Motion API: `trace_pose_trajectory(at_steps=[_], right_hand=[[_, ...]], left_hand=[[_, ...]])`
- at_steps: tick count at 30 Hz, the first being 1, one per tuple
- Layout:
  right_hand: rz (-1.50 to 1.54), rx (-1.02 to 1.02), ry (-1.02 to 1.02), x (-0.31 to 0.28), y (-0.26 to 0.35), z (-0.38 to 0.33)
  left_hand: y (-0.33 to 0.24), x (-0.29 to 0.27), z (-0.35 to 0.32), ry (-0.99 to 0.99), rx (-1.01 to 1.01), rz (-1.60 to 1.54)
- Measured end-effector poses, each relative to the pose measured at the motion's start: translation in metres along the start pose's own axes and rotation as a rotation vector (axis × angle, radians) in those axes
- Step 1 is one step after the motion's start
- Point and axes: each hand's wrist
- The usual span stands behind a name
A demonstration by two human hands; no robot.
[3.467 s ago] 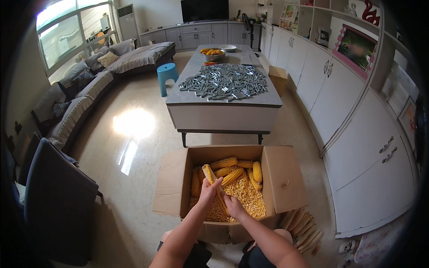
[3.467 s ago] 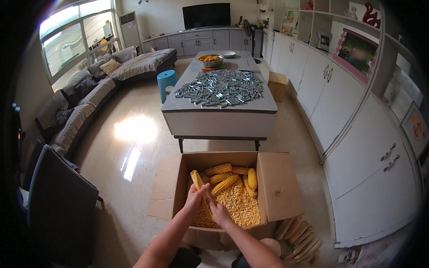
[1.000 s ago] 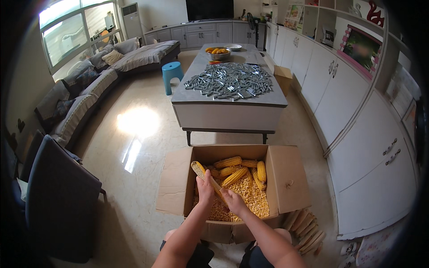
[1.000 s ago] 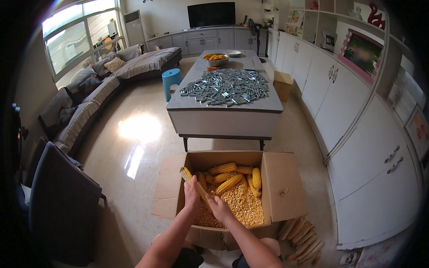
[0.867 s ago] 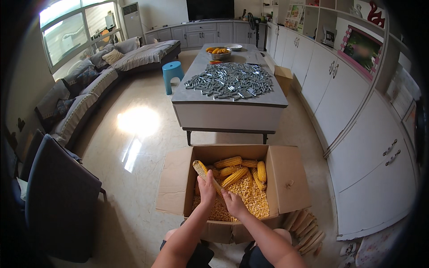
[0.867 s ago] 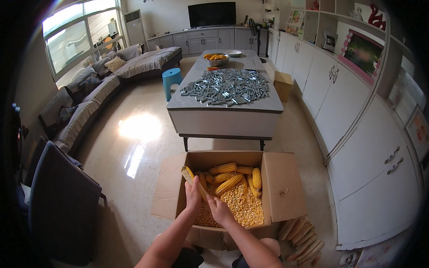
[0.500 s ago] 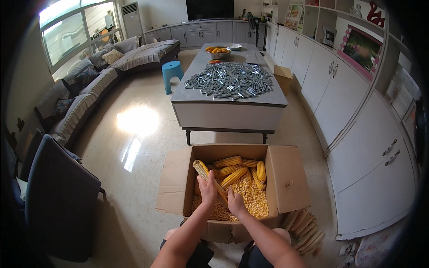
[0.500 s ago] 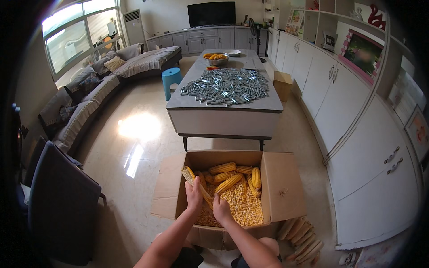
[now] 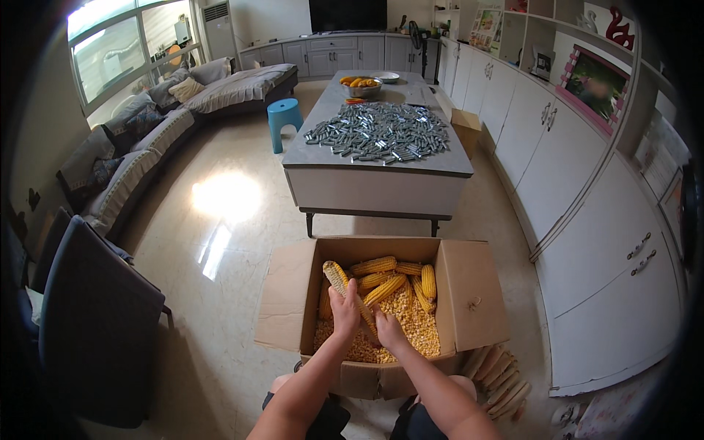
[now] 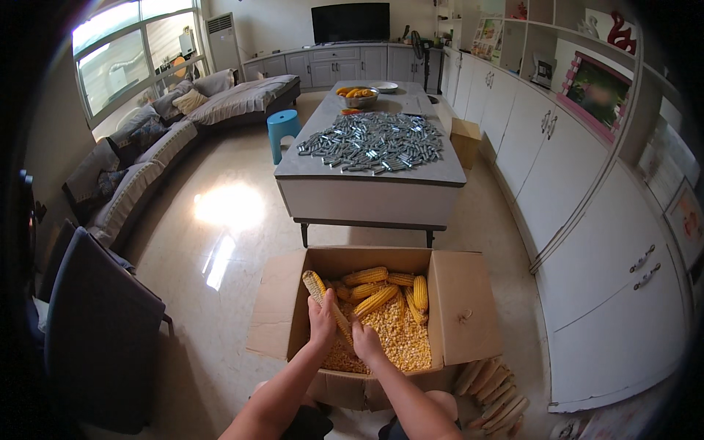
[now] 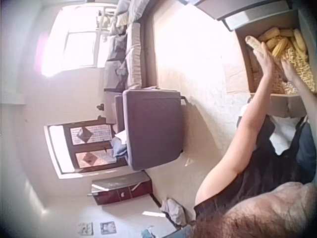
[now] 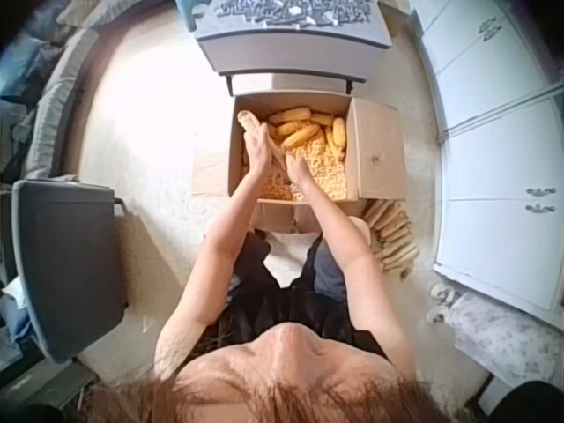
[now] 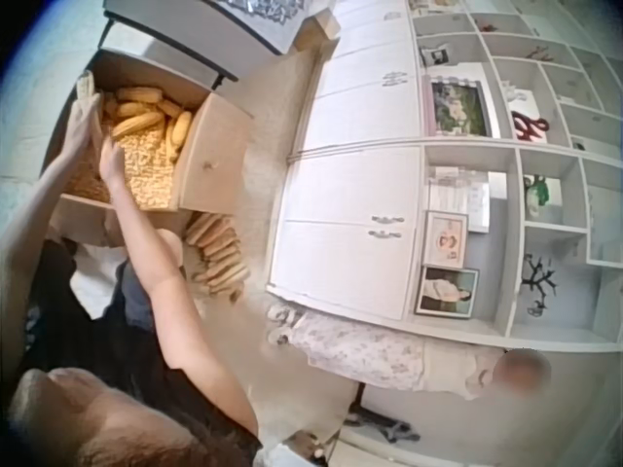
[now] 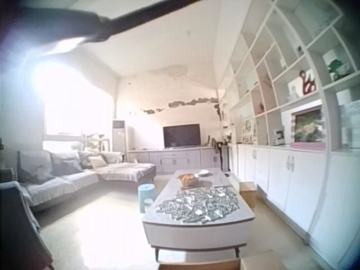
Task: The person sits on the floor and shucks corn cobs by hand, removing kernels into a cardboard box. They handle multiple cobs one at a time, rotating them to strip kernels until the cob is bare, then place the cob back in the box.
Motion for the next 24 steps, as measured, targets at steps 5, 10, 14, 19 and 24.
trace_pose_trajectory(at_steps=[5,10,14,19,24], right_hand=[[0.117,0.074,0.051,-0.008,0.012,-0.002],[0.156,-0.114,0.264,-0.008,0.008,-0.007],[0.109,-0.217,0.125,0.000,0.011,-0.012],[0.129,-0.005,0.058,-0.006,0.016,-0.010],[0.408,0.232,0.198,-0.015,0.017,-0.009]], left_hand=[[-0.011,-0.004,0.002,-0.037,-0.109,-0.109],[-0.003,-0.010,0.011,-0.088,-0.153,-0.127],[-0.008,-0.009,0.008,-0.086,-0.122,-0.089],[-0.011,-0.007,0.005,-0.094,-0.116,-0.089],[-0.017,-0.009,0.006,-0.139,-0.288,-0.155]])
Point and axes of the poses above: each hand's wrist, its own z-axis towards the middle knuckle, its own x-axis out of the palm, y = z × x, and after that the axes turned 9 degrees about z, right-handed
